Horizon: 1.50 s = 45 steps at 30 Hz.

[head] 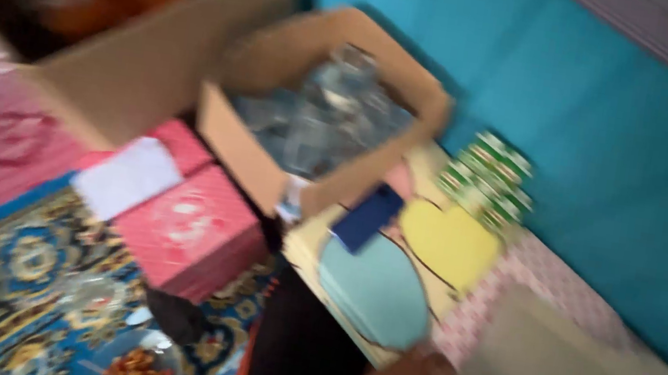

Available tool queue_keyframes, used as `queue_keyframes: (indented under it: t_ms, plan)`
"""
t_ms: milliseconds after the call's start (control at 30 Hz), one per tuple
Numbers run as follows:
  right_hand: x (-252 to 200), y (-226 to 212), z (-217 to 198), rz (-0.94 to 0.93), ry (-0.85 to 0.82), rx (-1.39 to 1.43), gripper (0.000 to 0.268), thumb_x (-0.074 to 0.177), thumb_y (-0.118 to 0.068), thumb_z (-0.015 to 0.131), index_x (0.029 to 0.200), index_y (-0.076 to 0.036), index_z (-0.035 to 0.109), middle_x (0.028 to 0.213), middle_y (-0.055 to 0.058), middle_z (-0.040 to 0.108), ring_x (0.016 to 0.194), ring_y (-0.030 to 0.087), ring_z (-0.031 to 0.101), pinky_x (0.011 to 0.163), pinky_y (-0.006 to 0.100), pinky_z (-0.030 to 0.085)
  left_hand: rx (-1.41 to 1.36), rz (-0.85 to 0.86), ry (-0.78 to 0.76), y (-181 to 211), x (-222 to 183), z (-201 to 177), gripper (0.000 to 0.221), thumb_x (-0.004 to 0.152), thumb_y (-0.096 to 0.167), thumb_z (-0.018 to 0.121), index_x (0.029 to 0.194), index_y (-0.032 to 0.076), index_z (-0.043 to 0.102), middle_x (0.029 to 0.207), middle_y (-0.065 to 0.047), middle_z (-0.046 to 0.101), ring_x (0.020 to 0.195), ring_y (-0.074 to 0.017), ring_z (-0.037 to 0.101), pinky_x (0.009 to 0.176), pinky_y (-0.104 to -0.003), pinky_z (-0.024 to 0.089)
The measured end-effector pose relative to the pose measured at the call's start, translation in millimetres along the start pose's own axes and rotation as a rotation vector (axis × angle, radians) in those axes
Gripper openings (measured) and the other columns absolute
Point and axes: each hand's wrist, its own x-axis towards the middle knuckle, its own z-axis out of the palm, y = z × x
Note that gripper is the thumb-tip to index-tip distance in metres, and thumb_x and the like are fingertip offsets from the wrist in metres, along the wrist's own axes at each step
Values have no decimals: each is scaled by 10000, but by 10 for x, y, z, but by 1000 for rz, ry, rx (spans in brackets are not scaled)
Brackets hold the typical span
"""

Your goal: The person folds a flat cardboard box blank on a small table, pressing the side panels and bottom flaps into shape and running their hands along the edges and seams to set the folds. They work the box over repeatedly, flattening and re-creasing the panels by hand.

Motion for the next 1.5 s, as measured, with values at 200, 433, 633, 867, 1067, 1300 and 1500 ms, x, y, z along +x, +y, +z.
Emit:
queue_keyframes:
  t_ms: [200, 433, 633, 867, 1067, 1300, 1500]
  plan:
    - [877, -1883, -1161, 177, 113, -69, 330, 760, -138, 760, 1084, -176, 706, 1249, 87, 662, 1156, 329, 633, 1018, 449, 479, -53, 21, 125, 193, 223, -277, 129, 910, 152, 569, 905, 74, 672, 1044, -95, 652, 1013, -318, 576, 958, -501, 383]
    - [786, -2346, -1071, 153, 190, -164, 448, 784, -109, 744, 1224, -157, 673, 1276, 60, 651, 1182, 262, 620, 1068, 436, 458, 23, -138, 90, 252, 343, -330, 312, 819, 189, 695, 1115, 95, 664, 1068, -70, 688, 1049, -300, 602, 976, -462, 414]
    - [774, -2403, -912, 257, 44, -134, 565, 811, -171, 690, 1360, -99, 578, 1376, 121, 593, 1267, 304, 563, 1106, 487, 384, 27, -246, 74, 160, 407, -211, 338, 808, 240, 730, 1121, 122, 685, 956, -15, 693, 944, -265, 621, 942, -445, 420]
    - [891, -2358, -865, 191, 158, -215, 530, 839, -266, 738, 1330, -80, 669, 1337, 85, 625, 1258, 273, 609, 1089, 488, 437, 95, -212, -35, -234, 481, -18, 274, 810, 342, 732, 1072, 262, 715, 916, 32, 654, 944, -256, 678, 873, -505, 518]
    - [807, -2401, -841, 254, 142, -275, 510, 912, -367, 676, 1346, -100, 656, 1349, 53, 601, 1278, 261, 587, 1087, 487, 439, -22, -198, -48, -411, 492, 13, 207, 768, 367, 771, 937, 280, 687, 894, 66, 631, 877, -254, 671, 775, -472, 516]
    - [860, -2438, -856, 289, 129, -294, 544, 888, -384, 683, 1352, -101, 660, 1312, 60, 599, 1252, 261, 591, 1081, 491, 449, -14, -229, -9, -193, 580, -167, 186, 797, 420, 775, 915, 289, 714, 872, 59, 644, 859, -237, 664, 785, -440, 522]
    - [970, -2539, -1019, 348, 15, -161, 610, 856, -263, 692, 1390, 5, 570, 1369, 135, 560, 1240, 284, 549, 1114, 467, 361, -39, -240, 37, -51, 649, -291, 141, 797, 210, 817, 867, 151, 709, 888, 17, 666, 831, -200, 596, 849, -365, 465]
